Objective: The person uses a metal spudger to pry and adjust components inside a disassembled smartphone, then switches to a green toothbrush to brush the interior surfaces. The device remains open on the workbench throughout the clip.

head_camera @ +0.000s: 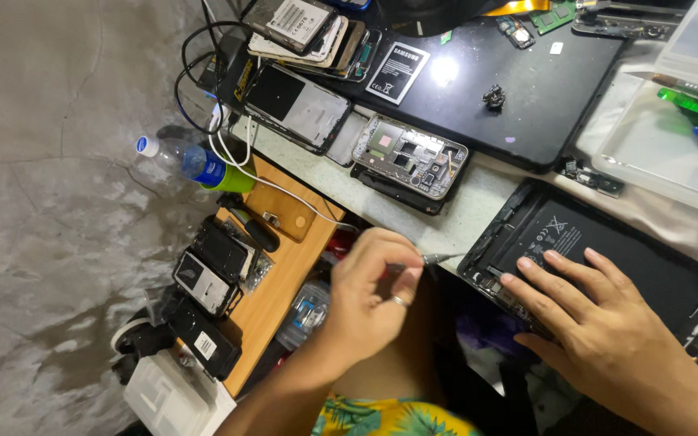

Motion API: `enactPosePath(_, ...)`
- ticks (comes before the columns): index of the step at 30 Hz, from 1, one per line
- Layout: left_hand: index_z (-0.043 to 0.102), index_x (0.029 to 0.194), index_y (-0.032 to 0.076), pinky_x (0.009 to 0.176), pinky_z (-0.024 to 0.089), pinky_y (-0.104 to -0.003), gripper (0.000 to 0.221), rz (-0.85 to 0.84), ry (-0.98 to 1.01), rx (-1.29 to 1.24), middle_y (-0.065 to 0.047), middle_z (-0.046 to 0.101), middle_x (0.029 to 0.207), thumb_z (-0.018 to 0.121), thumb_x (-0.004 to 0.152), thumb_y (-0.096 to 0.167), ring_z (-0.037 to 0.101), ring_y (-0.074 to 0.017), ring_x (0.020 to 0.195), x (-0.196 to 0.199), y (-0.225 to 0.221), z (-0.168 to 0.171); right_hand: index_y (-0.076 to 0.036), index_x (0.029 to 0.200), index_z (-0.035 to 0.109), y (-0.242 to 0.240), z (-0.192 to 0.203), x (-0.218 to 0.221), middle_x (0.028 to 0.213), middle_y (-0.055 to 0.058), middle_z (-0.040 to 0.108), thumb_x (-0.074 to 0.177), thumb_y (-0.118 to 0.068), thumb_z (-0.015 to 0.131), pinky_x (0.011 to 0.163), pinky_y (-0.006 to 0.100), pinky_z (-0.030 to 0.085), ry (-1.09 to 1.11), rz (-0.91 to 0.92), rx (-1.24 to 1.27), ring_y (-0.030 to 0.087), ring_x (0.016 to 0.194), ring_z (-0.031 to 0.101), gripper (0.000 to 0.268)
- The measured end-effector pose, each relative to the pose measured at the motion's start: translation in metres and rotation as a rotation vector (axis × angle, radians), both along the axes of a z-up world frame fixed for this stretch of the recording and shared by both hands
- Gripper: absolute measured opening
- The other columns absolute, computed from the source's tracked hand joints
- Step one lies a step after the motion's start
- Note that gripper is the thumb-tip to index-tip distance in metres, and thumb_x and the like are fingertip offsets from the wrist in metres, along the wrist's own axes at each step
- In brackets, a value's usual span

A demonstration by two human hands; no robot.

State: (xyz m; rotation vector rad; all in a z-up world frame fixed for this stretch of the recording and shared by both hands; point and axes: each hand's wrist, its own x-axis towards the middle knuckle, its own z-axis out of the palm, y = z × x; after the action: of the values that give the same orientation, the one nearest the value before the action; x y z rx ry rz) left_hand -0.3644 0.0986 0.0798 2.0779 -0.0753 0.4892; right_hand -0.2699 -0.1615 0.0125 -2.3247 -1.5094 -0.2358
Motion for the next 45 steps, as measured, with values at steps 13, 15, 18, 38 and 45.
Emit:
enactPosePath(13, 0.056, 0.105, 0.005, 0.084, 0.053, -0.042, 0.021, -0.178, 0.033, 0.188, -0.013, 0.062, 0.106, 0.064, 0.087, -0.003, 0.065, -0.0343, 0.096, 0.014, 0.004, 0.001, -0.020, 0.134, 0.062, 0.003, 0.000, 0.002, 0.135, 0.006, 0.063, 0.074, -0.046, 0.073, 0.115, 0.053, 0.039, 0.071, -0.029, 0.052, 0.029, 0.128, 0.056, 0.067)
enactPosePath(15, 0.055, 0.104, 0.004, 0.083, 0.053, -0.043, 0.025, -0.194, 0.025, 0.206, -0.013, 0.062, 0.105, 0.064, 0.083, -0.004, 0.064, -0.0342, 0.095, 0.014, 0.004, 0.002, -0.020, 0.134, 0.062, 0.003, -0.001, 0.002, 0.135, 0.007, 0.063, 0.073, -0.047, 0.073, 0.116, 0.053, 0.038, 0.078, -0.029, 0.051, 0.030, 0.129, 0.056, 0.068)
enactPosePath(18, 0.056, 0.102, 0.005, 0.082, 0.054, -0.043, 0.025, -0.192, 0.066, 0.212, -0.013, 0.061, 0.103, 0.065, 0.081, -0.005, 0.063, -0.0325, 0.093, 0.015, 0.002, 0.006, -0.020, 0.134, 0.062, 0.003, -0.002, 0.001, 0.136, 0.007, 0.063, 0.073, -0.047, 0.073, 0.116, 0.054, 0.038, 0.088, -0.032, 0.044, 0.030, 0.129, 0.055, 0.068)
enactPosePath(38, 0.054, 0.097, 0.005, 0.082, 0.053, -0.042, 0.027, -0.175, -0.031, 0.246, -0.012, 0.061, 0.103, 0.069, 0.077, -0.004, 0.062, -0.0343, 0.094, 0.012, -0.005, 0.004, -0.016, 0.112, 0.073, 0.027, 0.019, -0.011, 0.124, 0.004, 0.071, 0.080, -0.043, 0.070, 0.110, 0.050, 0.046, 0.017, -0.239, -0.050, 0.026, 0.122, 0.061, 0.042)
enactPosePath(45, 0.053, 0.098, 0.005, 0.080, 0.053, -0.041, 0.025, -0.174, -0.011, 0.283, -0.014, 0.062, 0.107, 0.069, 0.080, -0.003, 0.063, -0.0364, 0.098, 0.006, -0.004, 0.005, -0.016, 0.113, 0.072, 0.026, 0.016, -0.013, 0.125, 0.004, 0.070, 0.079, -0.043, 0.070, 0.112, 0.050, 0.044, 0.036, -0.257, -0.032, 0.027, 0.123, 0.061, 0.043)
